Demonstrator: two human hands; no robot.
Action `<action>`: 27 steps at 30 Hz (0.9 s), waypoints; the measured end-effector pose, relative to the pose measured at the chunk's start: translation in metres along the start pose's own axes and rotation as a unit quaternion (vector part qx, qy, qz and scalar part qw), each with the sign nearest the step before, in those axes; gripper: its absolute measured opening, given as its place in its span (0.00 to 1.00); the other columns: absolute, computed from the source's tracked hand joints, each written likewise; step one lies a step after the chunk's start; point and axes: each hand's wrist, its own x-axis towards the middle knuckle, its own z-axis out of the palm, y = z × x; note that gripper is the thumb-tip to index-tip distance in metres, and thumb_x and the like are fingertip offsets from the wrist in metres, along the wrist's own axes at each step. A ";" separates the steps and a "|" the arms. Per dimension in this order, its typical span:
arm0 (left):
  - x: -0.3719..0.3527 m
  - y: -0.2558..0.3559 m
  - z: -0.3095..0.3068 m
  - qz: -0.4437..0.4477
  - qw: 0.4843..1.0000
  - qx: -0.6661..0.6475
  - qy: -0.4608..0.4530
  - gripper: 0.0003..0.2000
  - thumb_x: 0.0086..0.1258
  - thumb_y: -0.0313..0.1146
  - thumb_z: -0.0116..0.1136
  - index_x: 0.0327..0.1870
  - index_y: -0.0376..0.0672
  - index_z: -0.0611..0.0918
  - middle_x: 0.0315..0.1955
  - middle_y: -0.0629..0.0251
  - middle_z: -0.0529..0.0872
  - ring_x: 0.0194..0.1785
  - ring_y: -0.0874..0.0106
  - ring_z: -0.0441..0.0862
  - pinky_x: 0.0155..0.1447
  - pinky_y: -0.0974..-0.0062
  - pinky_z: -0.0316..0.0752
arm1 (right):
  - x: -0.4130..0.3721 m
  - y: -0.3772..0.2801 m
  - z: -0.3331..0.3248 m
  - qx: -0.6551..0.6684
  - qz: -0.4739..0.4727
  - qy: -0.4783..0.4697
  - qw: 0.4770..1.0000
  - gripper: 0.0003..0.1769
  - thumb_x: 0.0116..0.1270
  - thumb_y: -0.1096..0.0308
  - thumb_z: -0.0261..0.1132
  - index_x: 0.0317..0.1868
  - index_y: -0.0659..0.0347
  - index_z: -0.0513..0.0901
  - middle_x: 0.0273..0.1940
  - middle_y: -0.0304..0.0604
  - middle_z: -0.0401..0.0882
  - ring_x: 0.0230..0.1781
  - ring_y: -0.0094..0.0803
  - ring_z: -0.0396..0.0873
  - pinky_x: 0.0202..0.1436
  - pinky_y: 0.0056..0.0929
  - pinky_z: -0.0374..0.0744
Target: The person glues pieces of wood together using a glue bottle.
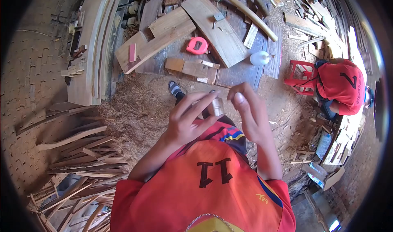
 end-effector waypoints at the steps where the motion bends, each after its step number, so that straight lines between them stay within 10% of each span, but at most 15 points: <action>1: -0.003 -0.001 -0.005 -0.008 1.000 0.000 0.004 0.28 0.67 0.31 0.81 0.68 0.34 0.87 0.57 0.52 0.90 0.56 0.58 0.91 0.59 0.64 0.87 | 0.007 -0.006 -0.004 -0.007 -0.007 0.020 1.000 0.18 0.89 0.58 0.56 0.51 0.66 0.81 0.35 0.43 0.78 0.35 0.30 0.76 0.43 0.33 0.76; 11: -0.011 -0.038 -0.074 -0.047 0.997 0.027 0.058 0.33 0.66 0.40 0.84 0.71 0.34 0.87 0.51 0.54 0.90 0.51 0.61 0.89 0.55 0.64 0.85 | 0.158 0.000 -0.035 -0.304 -0.095 0.157 0.935 0.16 0.83 0.59 0.67 0.62 0.59 0.82 0.40 0.47 0.86 0.38 0.44 0.85 0.47 0.42 0.82; 17: 0.009 -0.091 -0.121 -0.054 0.996 -0.011 0.075 0.29 0.62 0.32 0.86 0.65 0.38 0.89 0.52 0.56 0.91 0.53 0.58 0.90 0.56 0.63 0.86 | 0.318 0.174 -0.140 -0.639 0.020 0.277 0.718 0.34 0.76 0.49 0.67 0.73 0.61 0.78 0.55 0.63 0.89 0.56 0.57 0.90 0.63 0.54 0.84; 20: 0.019 -0.110 -0.147 -0.108 0.992 0.000 0.069 0.27 0.61 0.28 0.85 0.64 0.39 0.89 0.53 0.56 0.90 0.54 0.59 0.90 0.58 0.64 0.86 | 0.350 0.186 -0.172 -0.555 0.209 0.062 0.803 0.37 0.72 0.46 0.67 0.76 0.57 0.76 0.58 0.65 0.89 0.61 0.61 0.88 0.64 0.58 0.82; 27: 0.072 -0.195 -0.149 -0.127 0.991 0.027 0.032 0.21 0.66 0.30 0.81 0.60 0.42 0.89 0.53 0.59 0.89 0.55 0.57 0.90 0.59 0.61 0.86 | 0.341 0.171 -0.223 -0.577 0.090 0.073 0.808 0.27 0.83 0.50 0.64 0.72 0.58 0.78 0.53 0.64 0.89 0.57 0.69 0.86 0.60 0.64 0.80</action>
